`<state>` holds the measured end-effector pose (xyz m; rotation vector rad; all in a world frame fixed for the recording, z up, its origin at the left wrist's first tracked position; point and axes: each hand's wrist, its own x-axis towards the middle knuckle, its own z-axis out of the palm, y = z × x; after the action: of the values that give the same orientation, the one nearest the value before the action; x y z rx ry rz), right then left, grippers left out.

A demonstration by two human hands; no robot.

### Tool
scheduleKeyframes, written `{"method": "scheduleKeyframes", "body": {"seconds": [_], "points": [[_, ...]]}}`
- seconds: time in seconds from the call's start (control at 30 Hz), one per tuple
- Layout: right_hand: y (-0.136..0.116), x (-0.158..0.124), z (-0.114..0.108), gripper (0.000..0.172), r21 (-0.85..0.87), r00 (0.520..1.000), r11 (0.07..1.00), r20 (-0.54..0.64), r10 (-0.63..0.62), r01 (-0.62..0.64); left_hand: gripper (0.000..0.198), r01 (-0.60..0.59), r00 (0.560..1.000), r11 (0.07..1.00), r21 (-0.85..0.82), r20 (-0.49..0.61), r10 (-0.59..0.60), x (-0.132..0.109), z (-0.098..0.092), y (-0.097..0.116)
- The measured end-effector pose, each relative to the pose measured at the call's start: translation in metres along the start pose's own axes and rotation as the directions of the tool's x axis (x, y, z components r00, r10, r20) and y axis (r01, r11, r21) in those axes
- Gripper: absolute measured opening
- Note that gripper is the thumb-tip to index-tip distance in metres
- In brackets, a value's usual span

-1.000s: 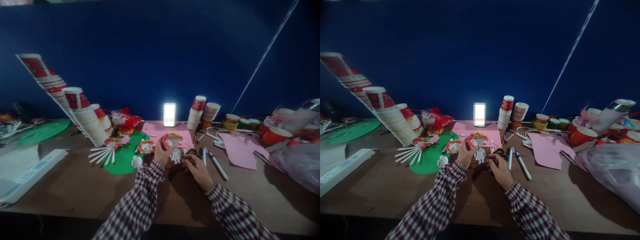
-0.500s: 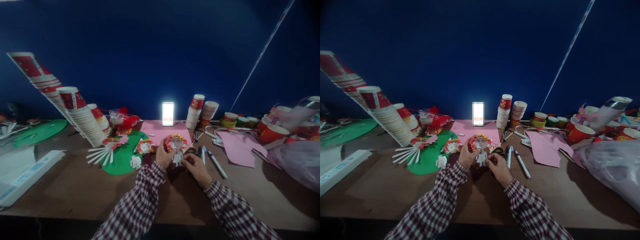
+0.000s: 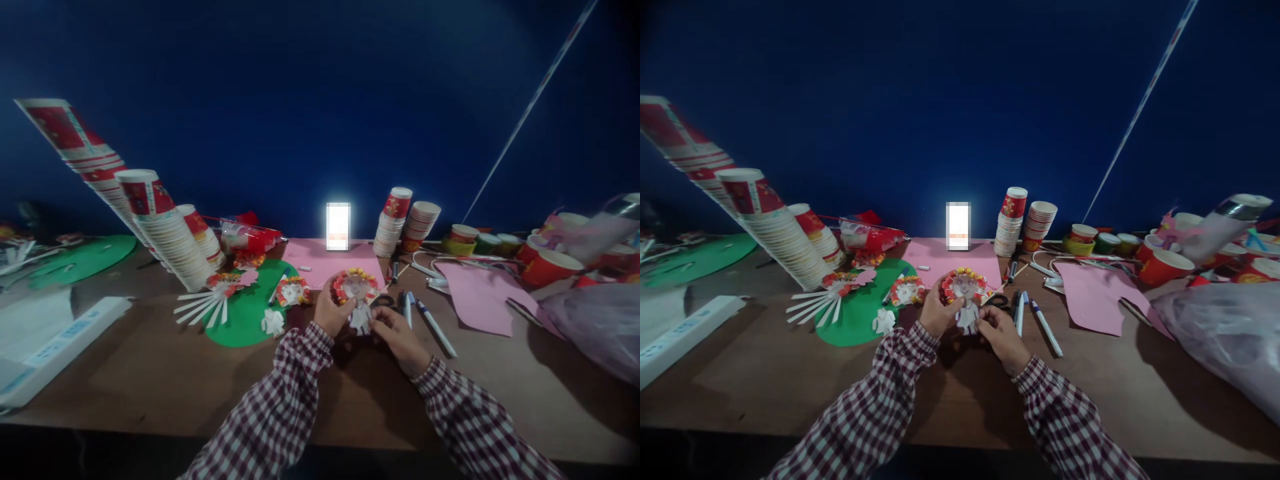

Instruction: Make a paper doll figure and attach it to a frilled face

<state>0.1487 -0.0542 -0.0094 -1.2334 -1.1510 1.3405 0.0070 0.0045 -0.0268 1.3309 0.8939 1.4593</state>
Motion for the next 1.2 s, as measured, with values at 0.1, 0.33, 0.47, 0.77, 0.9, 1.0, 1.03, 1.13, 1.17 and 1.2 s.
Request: {"method": "scheduleKeyframes", "body": {"seconds": [0.1,0.33,0.47,0.77,0.9,1.0,1.03,1.13,1.17,1.2], "points": [[0.000,0.000,-0.001,0.023,0.029,1.000,1.000,0.012,0.010,-0.010,0.060,0.005,1.000,1.000,-0.011,0.001,-0.005,0.000,0.000,0.000],[-0.004,-0.004,-0.004,0.022,0.092,0.996,0.993,0.066,0.061,-0.067,0.059,0.031,0.999,0.999,-0.041,0.019,-0.030,-0.002,0.001,0.003],[-0.007,-0.005,-0.006,0.022,0.106,0.991,0.990,0.106,0.086,-0.097,0.059,0.038,0.998,0.997,-0.069,0.048,-0.035,-0.002,0.002,0.005],[-0.008,-0.005,-0.009,0.019,0.129,0.982,0.983,0.148,0.115,-0.134,0.062,0.094,0.995,0.985,-0.148,0.053,-0.087,-0.003,0.004,0.004],[-0.007,-0.005,-0.010,0.019,0.130,0.982,0.983,0.154,0.113,-0.133,0.060,0.144,0.988,0.969,-0.202,0.077,-0.131,-0.005,0.005,0.007],[-0.007,-0.005,-0.011,0.020,0.118,0.982,0.985,0.154,0.110,-0.129,0.061,0.171,0.984,0.959,-0.227,0.086,-0.155,-0.005,0.005,0.008],[-0.007,-0.005,-0.010,0.021,0.112,0.982,0.986,0.153,0.108,-0.126,0.062,0.177,0.983,0.956,-0.233,0.087,-0.160,-0.005,0.005,0.008],[-0.007,-0.005,-0.009,0.022,0.089,0.985,0.990,0.142,0.095,-0.109,0.064,0.184,0.982,0.955,-0.234,0.083,-0.169,-0.005,0.005,0.006],[-0.007,-0.005,-0.009,0.023,0.080,0.987,0.992,0.137,0.089,-0.101,0.064,0.184,0.982,0.956,-0.228,0.076,-0.171,-0.005,0.005,0.005],[-0.007,-0.005,-0.008,0.023,0.069,0.988,0.993,0.129,0.082,-0.092,0.064,0.183,0.983,0.958,-0.220,0.067,-0.172,-0.005,0.004,0.003]]}}
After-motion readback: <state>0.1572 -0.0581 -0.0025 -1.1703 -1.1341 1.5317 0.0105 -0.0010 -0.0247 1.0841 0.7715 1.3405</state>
